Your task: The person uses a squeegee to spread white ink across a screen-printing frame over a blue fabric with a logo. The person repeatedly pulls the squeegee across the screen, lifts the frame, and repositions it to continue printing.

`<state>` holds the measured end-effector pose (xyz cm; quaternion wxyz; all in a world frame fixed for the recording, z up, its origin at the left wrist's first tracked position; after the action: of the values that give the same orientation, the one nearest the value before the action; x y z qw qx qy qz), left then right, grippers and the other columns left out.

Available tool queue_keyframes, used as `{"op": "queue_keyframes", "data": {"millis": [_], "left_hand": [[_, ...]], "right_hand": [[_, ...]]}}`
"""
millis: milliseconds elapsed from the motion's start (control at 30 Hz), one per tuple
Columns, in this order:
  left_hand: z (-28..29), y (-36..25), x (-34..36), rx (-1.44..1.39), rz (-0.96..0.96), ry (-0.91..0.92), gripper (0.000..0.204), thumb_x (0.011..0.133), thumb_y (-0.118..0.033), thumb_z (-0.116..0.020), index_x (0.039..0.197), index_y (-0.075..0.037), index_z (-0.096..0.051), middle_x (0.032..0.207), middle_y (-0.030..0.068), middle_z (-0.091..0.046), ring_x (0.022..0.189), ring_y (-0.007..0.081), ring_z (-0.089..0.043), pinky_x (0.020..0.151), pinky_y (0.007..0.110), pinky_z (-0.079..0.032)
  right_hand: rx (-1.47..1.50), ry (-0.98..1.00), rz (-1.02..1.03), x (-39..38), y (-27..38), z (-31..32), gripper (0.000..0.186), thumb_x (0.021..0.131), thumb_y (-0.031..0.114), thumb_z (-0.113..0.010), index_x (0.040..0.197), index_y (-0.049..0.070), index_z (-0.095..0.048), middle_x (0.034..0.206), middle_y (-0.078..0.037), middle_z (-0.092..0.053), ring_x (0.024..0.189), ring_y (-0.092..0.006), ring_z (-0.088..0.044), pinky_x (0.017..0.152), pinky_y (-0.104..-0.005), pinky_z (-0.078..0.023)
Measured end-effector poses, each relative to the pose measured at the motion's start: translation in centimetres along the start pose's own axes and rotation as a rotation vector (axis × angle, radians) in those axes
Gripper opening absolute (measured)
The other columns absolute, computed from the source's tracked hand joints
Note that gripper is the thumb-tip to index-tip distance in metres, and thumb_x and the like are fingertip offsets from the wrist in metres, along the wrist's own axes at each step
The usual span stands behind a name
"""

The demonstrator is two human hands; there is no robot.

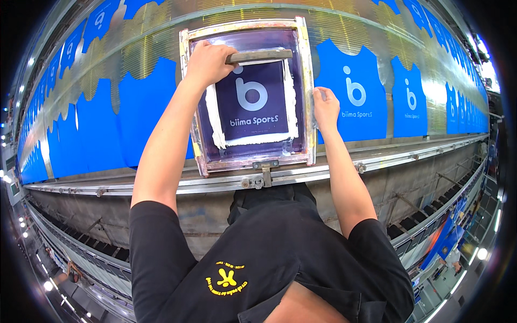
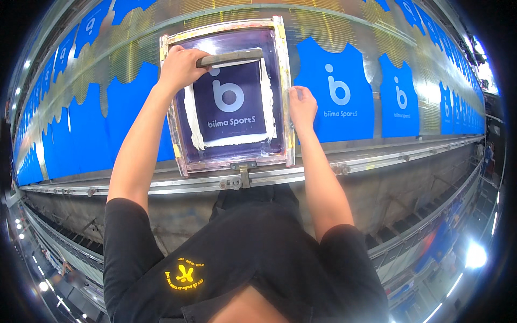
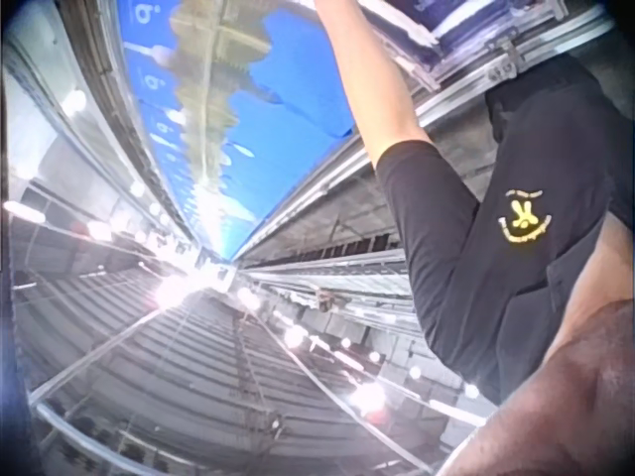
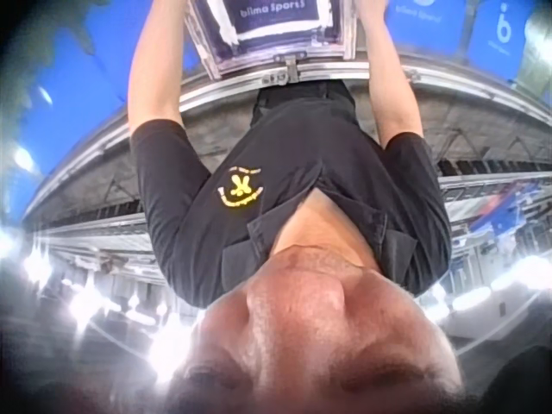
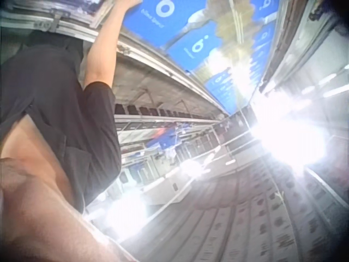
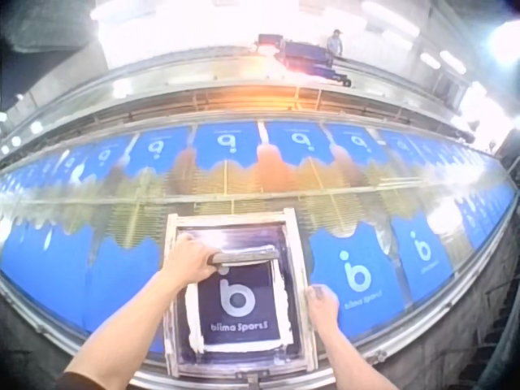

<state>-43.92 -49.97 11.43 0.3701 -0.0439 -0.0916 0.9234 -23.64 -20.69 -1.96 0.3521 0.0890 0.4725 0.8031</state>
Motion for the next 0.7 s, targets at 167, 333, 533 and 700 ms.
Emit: {"op": "queue_keyframes", "data": {"millis": [167,333,533,700], "left_hand": [[-1.2,-2.0,-4.3,-0.047,-0.017,-0.188,0.033,0.078,-0.022,-0.088,0.110,-0.019,-0.081,0.098,0.0019,-0.077,0.096,0.0286,-0.072,0.091,0.044,-0.047],[-4.9,-9.6,-16.6,-0.093,-0.011,-0.239,0.044,0.070,0.002,-0.074,0.111,-0.014,-0.076,0.113,0.0019,-0.079,0.107,0.0244,-0.071,0.084,0.046,-0.045],[-6.0,-14.7,-25.2,-0.146,0.011,-0.297,0.057,0.069,0.000,-0.072,0.125,-0.011,-0.074,0.125,0.0039,-0.074,0.112,0.0222,-0.068,0.097,0.044,-0.047],[-3.9,-9.0,-27.2,-0.277,0.028,-0.160,0.064,0.067,-0.002,-0.076,0.130,-0.011,-0.071,0.132,0.0029,-0.072,0.120,0.0230,-0.067,0.105,0.047,-0.046]], "right_hand": [[0.055,-0.044,0.104,-0.7,1.5,1.1,0.027,0.101,0.024,-0.074,0.114,0.001,-0.079,0.110,-0.012,-0.079,0.101,-0.0189,-0.072,0.092,-0.0334,-0.055],[0.072,-0.069,0.104,-0.8,0.7,1.0,0.029,0.100,0.030,-0.073,0.112,0.004,-0.079,0.107,-0.016,-0.080,0.102,-0.0283,-0.075,0.093,-0.0394,-0.056],[0.209,-0.043,0.141,0.3,2.7,1.8,0.028,0.103,0.024,-0.073,0.115,-0.001,-0.078,0.107,-0.012,-0.079,0.100,-0.0181,-0.071,0.091,-0.0343,-0.055],[0.215,-0.019,0.236,-2.2,8.1,-1.9,0.026,0.105,0.022,-0.070,0.114,-0.001,-0.076,0.103,-0.008,-0.078,0.092,-0.0137,-0.068,0.085,-0.0323,-0.055]]}}
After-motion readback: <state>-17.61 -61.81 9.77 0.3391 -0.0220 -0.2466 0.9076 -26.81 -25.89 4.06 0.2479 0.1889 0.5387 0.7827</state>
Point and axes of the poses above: each hand's wrist, its own x-axis towards the middle knuckle, its own z-axis out of the back of the hand, y = z × x, the point moved 9 cm from there along x, towards the middle knuckle
